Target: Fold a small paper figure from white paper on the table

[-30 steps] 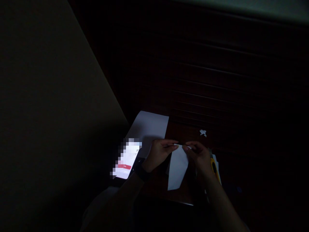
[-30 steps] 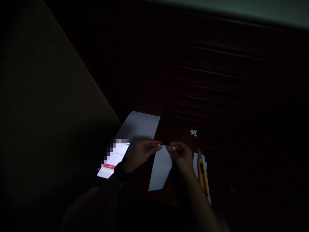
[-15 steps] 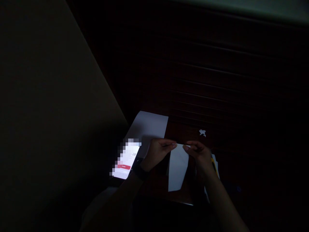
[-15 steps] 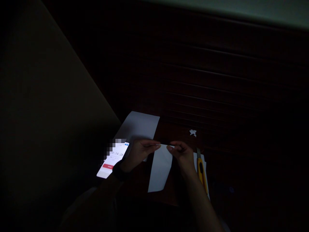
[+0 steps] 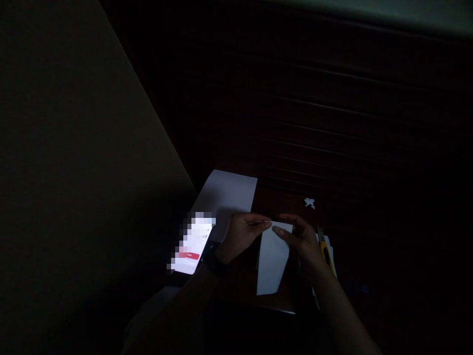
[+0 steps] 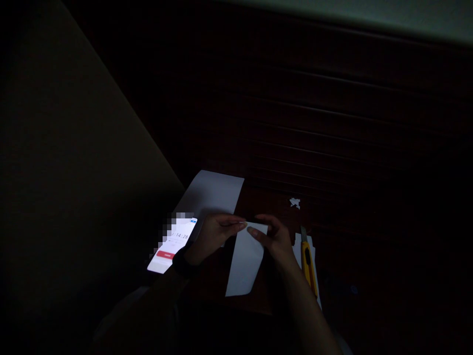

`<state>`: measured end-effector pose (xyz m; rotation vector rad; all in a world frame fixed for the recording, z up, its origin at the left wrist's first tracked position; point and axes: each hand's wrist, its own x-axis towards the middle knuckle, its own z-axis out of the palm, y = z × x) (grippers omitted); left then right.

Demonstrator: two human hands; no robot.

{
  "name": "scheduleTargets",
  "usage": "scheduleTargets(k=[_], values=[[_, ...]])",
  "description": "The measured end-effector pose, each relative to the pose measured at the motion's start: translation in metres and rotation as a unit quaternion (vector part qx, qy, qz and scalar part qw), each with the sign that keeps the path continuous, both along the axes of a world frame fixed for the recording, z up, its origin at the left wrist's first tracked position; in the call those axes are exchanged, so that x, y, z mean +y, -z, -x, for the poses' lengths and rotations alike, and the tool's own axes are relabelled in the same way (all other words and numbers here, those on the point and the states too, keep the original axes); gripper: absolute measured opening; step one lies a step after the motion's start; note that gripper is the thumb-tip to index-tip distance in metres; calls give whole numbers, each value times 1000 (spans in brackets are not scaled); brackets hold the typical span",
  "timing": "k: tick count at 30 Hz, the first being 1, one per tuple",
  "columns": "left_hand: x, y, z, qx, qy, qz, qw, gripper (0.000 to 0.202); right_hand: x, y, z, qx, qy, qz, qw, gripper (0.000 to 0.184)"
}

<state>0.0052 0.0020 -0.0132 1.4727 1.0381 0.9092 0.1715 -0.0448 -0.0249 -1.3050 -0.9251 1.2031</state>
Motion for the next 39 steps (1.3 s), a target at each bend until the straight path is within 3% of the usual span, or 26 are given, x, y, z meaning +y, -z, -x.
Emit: scheduleTargets(k=[4, 13, 17, 21, 27, 30, 36, 39], values=[[-1, 1, 0, -1, 12, -7, 1000, 20, 1, 6, 3, -38, 12, 10, 999, 33], [0, -7, 0, 2, -22, -2, 1000, 19, 1, 6, -2, 53, 57, 29, 997, 19], [-1, -8, -1, 2, -28, -3, 1000, 17, 2, 9, -1, 40, 90, 27, 995, 21], [-1, -10, 0, 3, -44, -6, 999, 17, 0, 11, 0, 17, 80, 36, 996, 24], [-2, -10, -1, -6, -30, 0, 1000, 18, 0, 7, 3, 85, 111, 20, 990, 22], [-2, -10, -1, -5, -35, 2, 999, 18, -1, 7, 5, 69, 116, 13, 991, 23], [0, -13, 2, -15, -59, 4, 998, 21, -2, 12, 4, -26, 59, 29, 998, 29], [1, -14, 3, -13, -62, 5, 998, 21, -2, 13, 4, -19, 69, 30, 997, 29]])
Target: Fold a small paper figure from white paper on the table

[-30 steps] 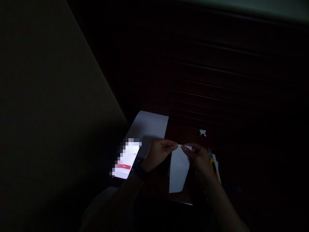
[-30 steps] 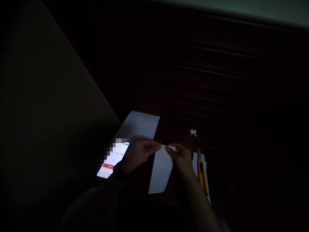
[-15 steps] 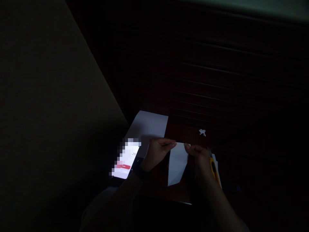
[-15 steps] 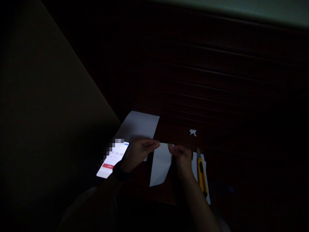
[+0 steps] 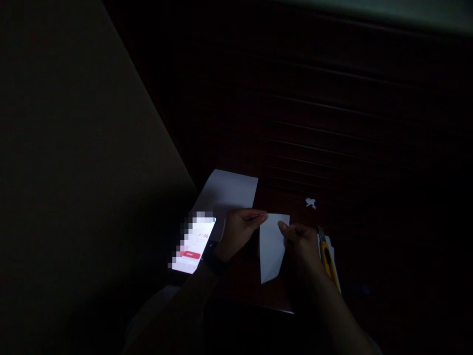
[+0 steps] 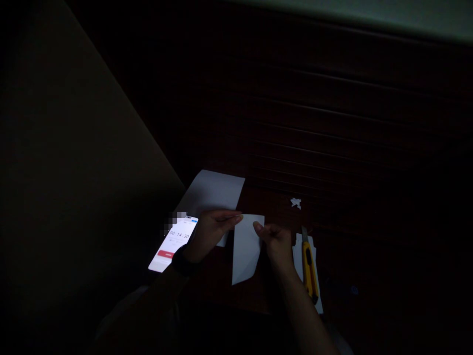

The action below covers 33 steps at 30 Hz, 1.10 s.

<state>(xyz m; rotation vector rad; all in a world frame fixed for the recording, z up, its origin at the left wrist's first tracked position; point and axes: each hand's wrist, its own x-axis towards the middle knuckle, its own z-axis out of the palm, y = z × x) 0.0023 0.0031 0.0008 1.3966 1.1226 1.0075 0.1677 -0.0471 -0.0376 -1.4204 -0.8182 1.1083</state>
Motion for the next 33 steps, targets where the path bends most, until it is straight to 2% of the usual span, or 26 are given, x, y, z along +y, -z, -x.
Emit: scheduleTargets(k=[7, 15, 23, 27, 33], values=[[-1, 1, -1, -3, 0, 21, 1000, 23, -1, -2, 4, 82, 32, -20, 996, 19], [2, 0, 0, -3, -29, 42, 999, 22, -1, 7, 3, -4, -11, 3, 1000, 28], [6, 8, 4, -60, -55, 46, 996, 29, 0, 10, 1, 18, -18, 9, 1000, 30], [9, 11, 8, -92, -46, 51, 993, 33, -1, 9, -1, 15, -26, 7, 1000, 27], [9, 7, 8, -104, -48, 71, 991, 37, -2, 6, -2, 7, -38, 7, 999, 24]])
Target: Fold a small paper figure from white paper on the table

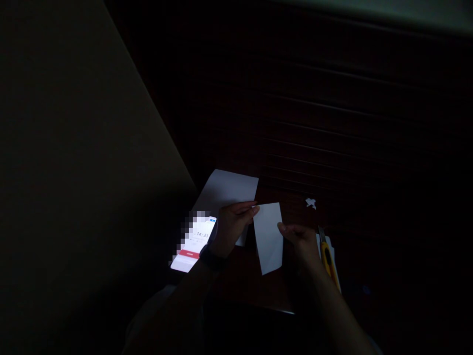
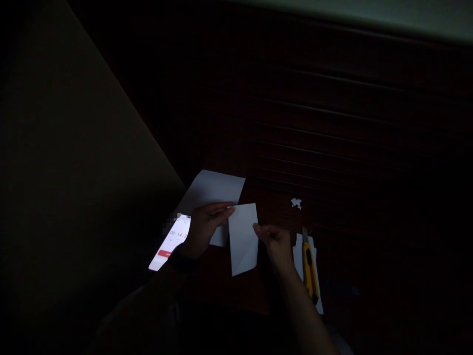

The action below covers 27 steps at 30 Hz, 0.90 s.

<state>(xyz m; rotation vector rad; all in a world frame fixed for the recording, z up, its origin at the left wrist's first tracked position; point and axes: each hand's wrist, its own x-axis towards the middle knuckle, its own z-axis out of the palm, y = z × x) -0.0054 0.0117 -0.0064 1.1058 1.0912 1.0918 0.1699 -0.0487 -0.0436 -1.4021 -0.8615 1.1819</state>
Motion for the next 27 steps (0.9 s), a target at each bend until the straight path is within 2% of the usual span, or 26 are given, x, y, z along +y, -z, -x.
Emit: scheduleTargets(k=[4, 10, 14, 17, 20, 24, 27], values=[[-1, -2, -2, -57, 39, 24, 997, 43, 0, -5, -4, -3, 21, -2, 1000, 21], [-5, -3, -7, -22, 107, 58, 992, 34, 1, -10, -6, -15, 40, -18, 999, 21], [-5, -5, -5, -17, 112, 29, 993, 36, 0, -13, -7, -54, 6, -9, 998, 22], [-1, -4, -1, 17, 107, 4, 994, 38, -2, -14, -9, -71, -60, 6, 996, 24], [0, -1, 2, 55, 129, 2, 990, 29, -3, -13, -11, -76, -110, 13, 991, 25], [-1, 2, 2, 79, 130, 3, 988, 25, -3, -14, -10, -69, -122, 9, 990, 24], [-3, 0, 1, 91, 148, 7, 985, 21, -1, -14, -4, -61, -98, -1, 993, 23]])
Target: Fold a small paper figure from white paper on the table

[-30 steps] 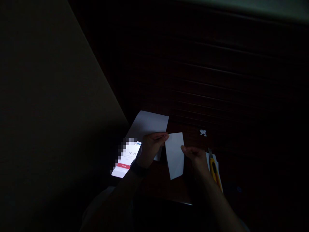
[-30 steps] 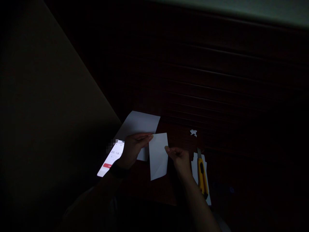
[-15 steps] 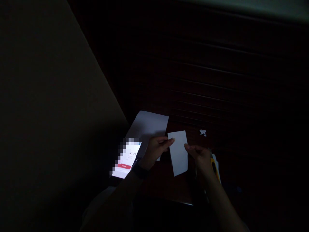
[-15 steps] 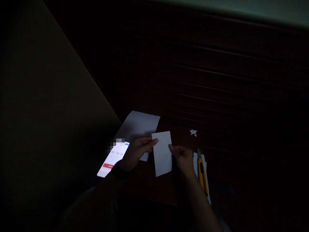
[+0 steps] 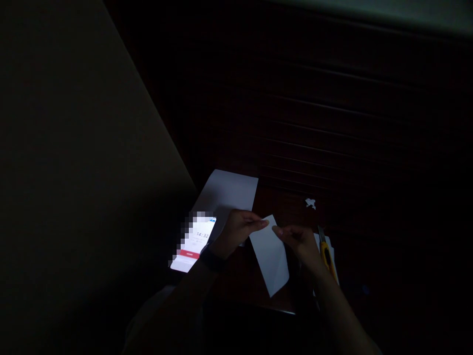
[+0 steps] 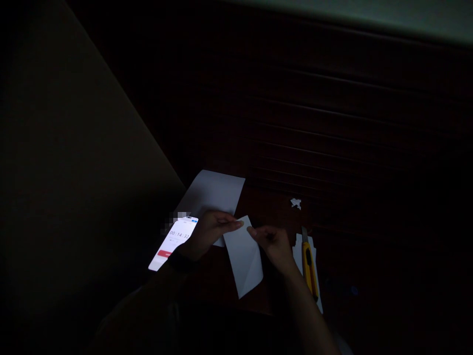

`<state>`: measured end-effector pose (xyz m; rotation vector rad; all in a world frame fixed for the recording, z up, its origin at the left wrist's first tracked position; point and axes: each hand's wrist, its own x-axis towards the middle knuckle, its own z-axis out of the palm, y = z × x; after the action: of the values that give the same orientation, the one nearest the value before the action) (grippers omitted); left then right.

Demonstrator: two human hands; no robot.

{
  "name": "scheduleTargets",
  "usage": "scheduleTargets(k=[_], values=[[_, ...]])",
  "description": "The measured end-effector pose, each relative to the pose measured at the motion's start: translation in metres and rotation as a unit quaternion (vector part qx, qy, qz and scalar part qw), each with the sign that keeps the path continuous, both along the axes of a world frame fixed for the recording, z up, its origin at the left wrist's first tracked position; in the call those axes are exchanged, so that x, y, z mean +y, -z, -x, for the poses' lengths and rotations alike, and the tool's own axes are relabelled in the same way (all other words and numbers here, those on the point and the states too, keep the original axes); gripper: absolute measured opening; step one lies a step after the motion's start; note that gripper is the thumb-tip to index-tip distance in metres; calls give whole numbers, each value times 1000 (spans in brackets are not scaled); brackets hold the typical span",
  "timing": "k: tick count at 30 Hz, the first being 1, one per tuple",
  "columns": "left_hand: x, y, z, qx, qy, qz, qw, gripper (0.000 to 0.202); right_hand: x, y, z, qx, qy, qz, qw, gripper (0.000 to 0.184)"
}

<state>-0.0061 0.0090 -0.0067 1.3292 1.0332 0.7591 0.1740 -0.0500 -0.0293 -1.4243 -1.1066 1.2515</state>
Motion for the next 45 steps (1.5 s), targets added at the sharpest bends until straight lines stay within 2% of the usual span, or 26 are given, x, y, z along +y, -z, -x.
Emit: scheduleTargets(k=[3, 6, 11, 14, 19, 25, 38, 42, 45], values=[[-1, -2, -3, 23, 10, 0, 1000, 19, 1, 1, 6, -28, 35, -10, 999, 26], [-3, -2, -6, 13, 2, -20, 1000, 24, 2, 3, 8, -57, 63, -21, 996, 28], [-7, 4, -12, 12, -24, -123, 992, 28, 2, 8, 8, 3, 94, -21, 995, 27], [-9, 6, -12, 16, -17, -132, 991, 27, 2, 9, 8, 30, 100, -13, 994, 26], [-8, 5, -12, 25, -22, -143, 989, 25, 3, 8, 8, 20, 105, -7, 994, 25], [-6, 7, -10, 46, -65, -146, 986, 27, 3, 6, 11, 23, 68, -1, 997, 27], [0, 7, -3, 63, -109, -147, 981, 27, -2, 7, 11, -16, 58, -1, 998, 31], [2, 6, -3, 41, -111, -117, 986, 28, -2, 8, 10, -35, 62, 0, 997, 33], [4, 2, -3, -9, -91, -64, 994, 41, -1, 9, 6, -29, 89, 3, 996, 32]])
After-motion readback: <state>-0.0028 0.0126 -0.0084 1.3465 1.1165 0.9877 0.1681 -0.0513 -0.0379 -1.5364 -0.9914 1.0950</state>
